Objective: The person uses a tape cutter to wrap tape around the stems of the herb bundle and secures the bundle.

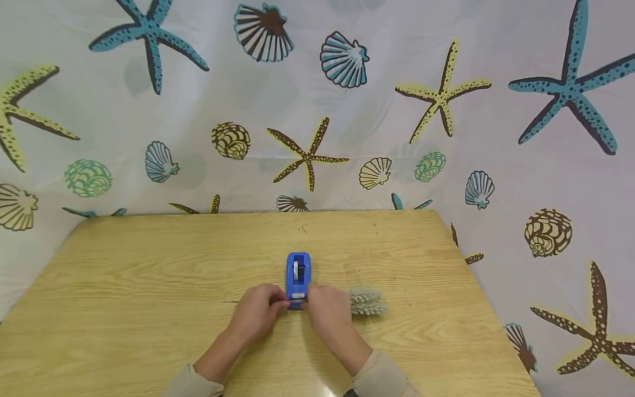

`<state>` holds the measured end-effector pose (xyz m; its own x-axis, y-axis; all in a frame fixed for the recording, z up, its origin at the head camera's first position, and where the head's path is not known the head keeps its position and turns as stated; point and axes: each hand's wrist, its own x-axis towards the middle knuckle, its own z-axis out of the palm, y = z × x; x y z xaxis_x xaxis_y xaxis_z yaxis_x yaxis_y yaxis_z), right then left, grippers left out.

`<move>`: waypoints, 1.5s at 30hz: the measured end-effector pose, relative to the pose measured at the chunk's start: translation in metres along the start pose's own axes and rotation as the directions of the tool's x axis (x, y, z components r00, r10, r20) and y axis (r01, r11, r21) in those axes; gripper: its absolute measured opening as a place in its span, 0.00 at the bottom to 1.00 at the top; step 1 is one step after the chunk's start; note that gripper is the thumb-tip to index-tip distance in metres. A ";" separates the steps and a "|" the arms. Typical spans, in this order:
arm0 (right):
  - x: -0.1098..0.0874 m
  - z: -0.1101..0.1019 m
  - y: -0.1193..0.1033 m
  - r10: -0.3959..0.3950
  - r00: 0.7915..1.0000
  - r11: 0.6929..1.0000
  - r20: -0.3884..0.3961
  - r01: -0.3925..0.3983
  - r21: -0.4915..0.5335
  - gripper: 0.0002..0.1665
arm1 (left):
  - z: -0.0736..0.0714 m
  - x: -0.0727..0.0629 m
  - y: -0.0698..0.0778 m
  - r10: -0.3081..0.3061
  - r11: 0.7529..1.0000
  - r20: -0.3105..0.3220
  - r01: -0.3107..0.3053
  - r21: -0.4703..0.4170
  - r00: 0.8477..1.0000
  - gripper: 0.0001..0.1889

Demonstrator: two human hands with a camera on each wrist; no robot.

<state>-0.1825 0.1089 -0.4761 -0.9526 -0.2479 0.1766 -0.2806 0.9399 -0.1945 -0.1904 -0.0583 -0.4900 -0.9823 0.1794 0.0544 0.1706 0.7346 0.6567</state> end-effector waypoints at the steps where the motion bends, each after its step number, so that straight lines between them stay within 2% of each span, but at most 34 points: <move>1: -0.001 0.000 0.000 -0.010 1.000 1.000 0.017 0.010 -0.005 0.13 | 0.000 0.000 0.000 0.002 1.000 -0.005 -0.002 0.002 1.000 0.04; 5: -0.002 -0.002 0.000 -0.060 0.997 0.995 0.054 0.064 -0.075 0.11 | -0.001 -0.001 0.000 0.001 1.000 -0.029 -0.001 0.003 1.000 0.03; 10: -0.001 -0.006 0.000 -0.088 0.995 0.985 0.038 0.092 -0.142 0.09 | -0.001 0.000 -0.001 0.008 1.000 -0.047 -0.008 0.000 0.999 0.03; 13: 0.001 -0.006 0.004 -0.071 0.997 0.993 0.030 0.073 -0.089 0.07 | -0.001 0.000 -0.002 0.026 1.000 -0.044 -0.026 -0.008 0.999 0.03; 16: 0.002 -0.005 0.012 -0.055 0.997 0.998 0.044 0.053 0.044 0.05 | -0.001 0.001 -0.005 0.062 0.998 -0.046 -0.063 -0.013 0.997 0.04; 21: 0.005 -0.006 0.020 -0.051 0.996 0.973 0.077 0.032 0.230 0.05 | -0.004 0.002 -0.010 0.104 0.994 -0.036 -0.105 -0.030 0.994 0.04; 27: 0.006 -0.003 0.023 -0.034 0.997 0.958 0.065 0.014 0.287 0.04 | -0.009 0.003 -0.013 0.137 0.990 0.043 -0.136 -0.025 0.990 0.08; 31: 0.006 -0.003 0.023 -0.005 0.997 0.953 0.075 -0.018 0.302 0.03 | -0.009 0.003 -0.014 0.116 0.993 0.074 -0.117 0.006 0.990 0.09; 40: 0.006 -0.003 0.017 0.030 0.999 0.976 0.023 -0.034 0.216 0.03 | -0.004 0.001 -0.014 0.099 0.994 -0.028 -0.101 -0.052 0.995 0.05; 45: 0.006 0.000 0.016 0.018 1.000 0.981 -0.009 -0.015 0.192 0.03 | -0.002 0.001 -0.013 0.094 0.993 -0.068 -0.099 -0.070 0.993 0.04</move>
<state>-0.1927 0.1228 -0.4780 -0.9562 -0.2292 0.1820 -0.2833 0.8809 -0.3791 -0.1933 -0.0697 -0.4969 -0.9648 0.2031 0.1668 0.2610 0.6655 0.6992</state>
